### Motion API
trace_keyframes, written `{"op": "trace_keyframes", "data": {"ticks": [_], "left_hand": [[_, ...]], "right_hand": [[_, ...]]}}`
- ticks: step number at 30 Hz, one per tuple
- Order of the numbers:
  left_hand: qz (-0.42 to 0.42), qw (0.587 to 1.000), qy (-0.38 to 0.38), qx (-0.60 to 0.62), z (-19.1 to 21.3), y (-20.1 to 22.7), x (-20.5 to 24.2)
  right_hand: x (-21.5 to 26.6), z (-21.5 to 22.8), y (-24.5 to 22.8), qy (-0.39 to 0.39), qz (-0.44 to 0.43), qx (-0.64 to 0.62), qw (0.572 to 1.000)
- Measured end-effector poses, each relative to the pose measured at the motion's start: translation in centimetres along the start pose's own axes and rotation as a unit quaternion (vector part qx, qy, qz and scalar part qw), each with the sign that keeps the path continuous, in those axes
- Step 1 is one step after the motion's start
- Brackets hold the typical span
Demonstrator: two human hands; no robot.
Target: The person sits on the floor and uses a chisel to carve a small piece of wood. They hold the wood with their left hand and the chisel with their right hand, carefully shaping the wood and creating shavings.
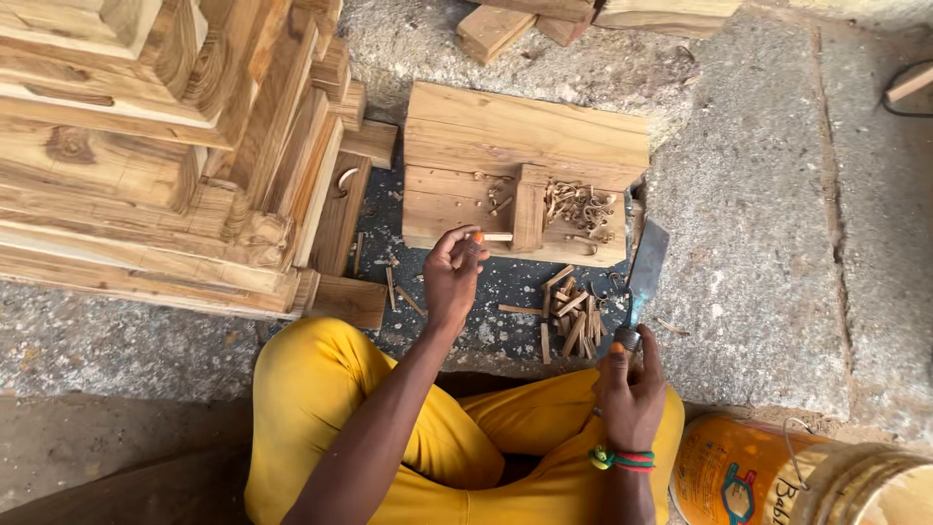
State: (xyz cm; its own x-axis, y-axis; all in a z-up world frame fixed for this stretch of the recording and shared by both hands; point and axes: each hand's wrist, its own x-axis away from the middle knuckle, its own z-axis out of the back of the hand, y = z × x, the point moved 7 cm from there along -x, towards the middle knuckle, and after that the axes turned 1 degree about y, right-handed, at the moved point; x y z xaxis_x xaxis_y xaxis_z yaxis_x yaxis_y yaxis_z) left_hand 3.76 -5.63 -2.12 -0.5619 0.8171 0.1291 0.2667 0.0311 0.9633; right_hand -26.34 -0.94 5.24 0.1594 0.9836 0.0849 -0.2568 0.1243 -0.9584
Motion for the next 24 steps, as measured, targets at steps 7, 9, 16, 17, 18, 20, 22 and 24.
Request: {"op": "trace_keyframes", "data": {"ticks": [7, 9, 16, 17, 18, 20, 22, 24], "left_hand": [[0.001, 1.0, -0.014, 0.013, -0.3, -0.5, -0.2], [-0.008, 1.0, -0.015, 0.024, -0.5, -0.2, -0.1], [-0.015, 0.999, -0.044, -0.007, -2.2, 2.9, -2.7], [-0.012, 0.998, -0.054, -0.019, -2.7, 3.2, -3.3], [-0.03, 0.996, -0.077, -0.028, -3.3, 3.7, -3.9], [-0.065, 0.989, -0.124, -0.044, -4.7, 4.5, -4.7], [-0.07, 0.982, -0.153, -0.088, -6.0, 4.4, -5.6], [-0.085, 0.973, -0.171, -0.13, -6.9, 4.2, -6.2]], "right_hand": [[0.0, -0.1, -0.8, -0.009, 0.013, 0.021, 1.0], [0.0, 0.0, -0.5, -0.011, 0.006, -0.003, 1.0], [-0.5, -0.1, -0.4, -0.005, 0.006, 0.024, 1.0], [-0.6, -0.1, -0.4, -0.005, 0.009, 0.034, 0.999], [-0.7, 0.0, -0.3, -0.003, 0.01, 0.044, 0.999], [-0.7, 0.1, -0.1, -0.002, 0.004, 0.053, 0.999], [-0.7, 0.1, 0.1, 0.0, -0.009, 0.05, 0.999], [-0.9, 0.1, -0.1, -0.001, 0.003, 0.062, 0.998]]}}
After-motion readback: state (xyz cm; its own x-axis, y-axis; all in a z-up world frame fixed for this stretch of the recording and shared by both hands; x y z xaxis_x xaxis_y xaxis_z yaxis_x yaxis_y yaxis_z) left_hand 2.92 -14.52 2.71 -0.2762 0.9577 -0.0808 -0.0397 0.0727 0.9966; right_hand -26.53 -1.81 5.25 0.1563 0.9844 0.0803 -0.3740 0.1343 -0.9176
